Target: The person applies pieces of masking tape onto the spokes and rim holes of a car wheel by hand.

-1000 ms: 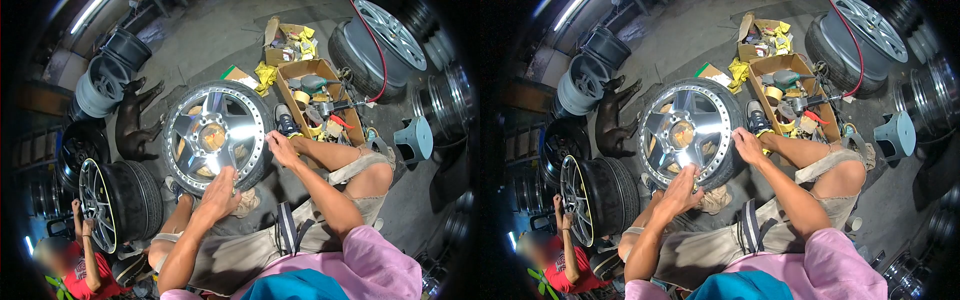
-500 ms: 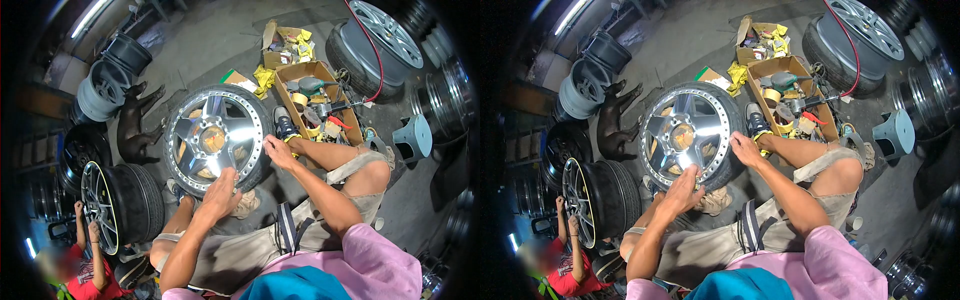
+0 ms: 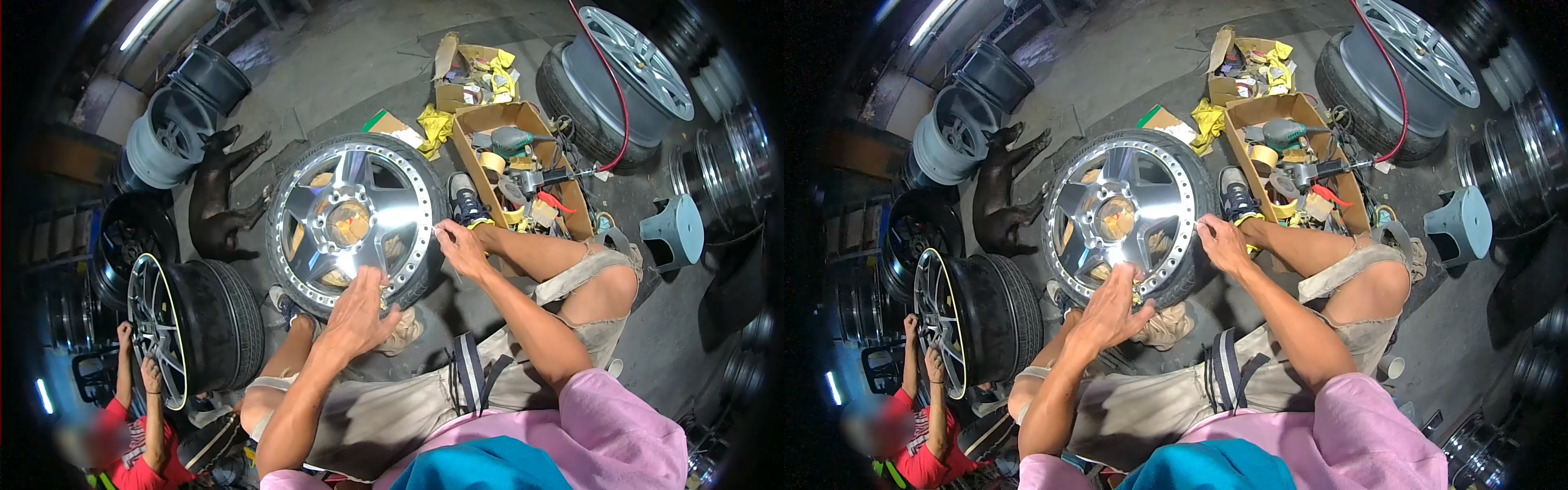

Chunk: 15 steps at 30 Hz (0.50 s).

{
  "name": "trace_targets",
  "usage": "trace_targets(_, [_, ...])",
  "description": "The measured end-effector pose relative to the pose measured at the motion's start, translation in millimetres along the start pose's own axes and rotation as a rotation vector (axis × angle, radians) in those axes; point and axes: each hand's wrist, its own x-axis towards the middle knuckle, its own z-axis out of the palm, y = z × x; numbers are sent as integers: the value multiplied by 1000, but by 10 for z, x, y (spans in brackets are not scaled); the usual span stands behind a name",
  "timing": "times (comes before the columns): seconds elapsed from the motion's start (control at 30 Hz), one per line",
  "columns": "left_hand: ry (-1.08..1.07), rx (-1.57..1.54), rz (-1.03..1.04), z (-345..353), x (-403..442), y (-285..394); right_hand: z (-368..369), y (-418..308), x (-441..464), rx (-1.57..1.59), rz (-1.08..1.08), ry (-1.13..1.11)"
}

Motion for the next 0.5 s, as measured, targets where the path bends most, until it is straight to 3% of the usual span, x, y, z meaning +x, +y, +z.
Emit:
trace_targets(0.43, [7, 21, 39, 52, 44, 17, -104, -90, 6, -40, 43, -74])
trace_targets(0.5, [-6, 19, 47, 70, 66, 5, -101, -45, 21, -2, -38, -80])
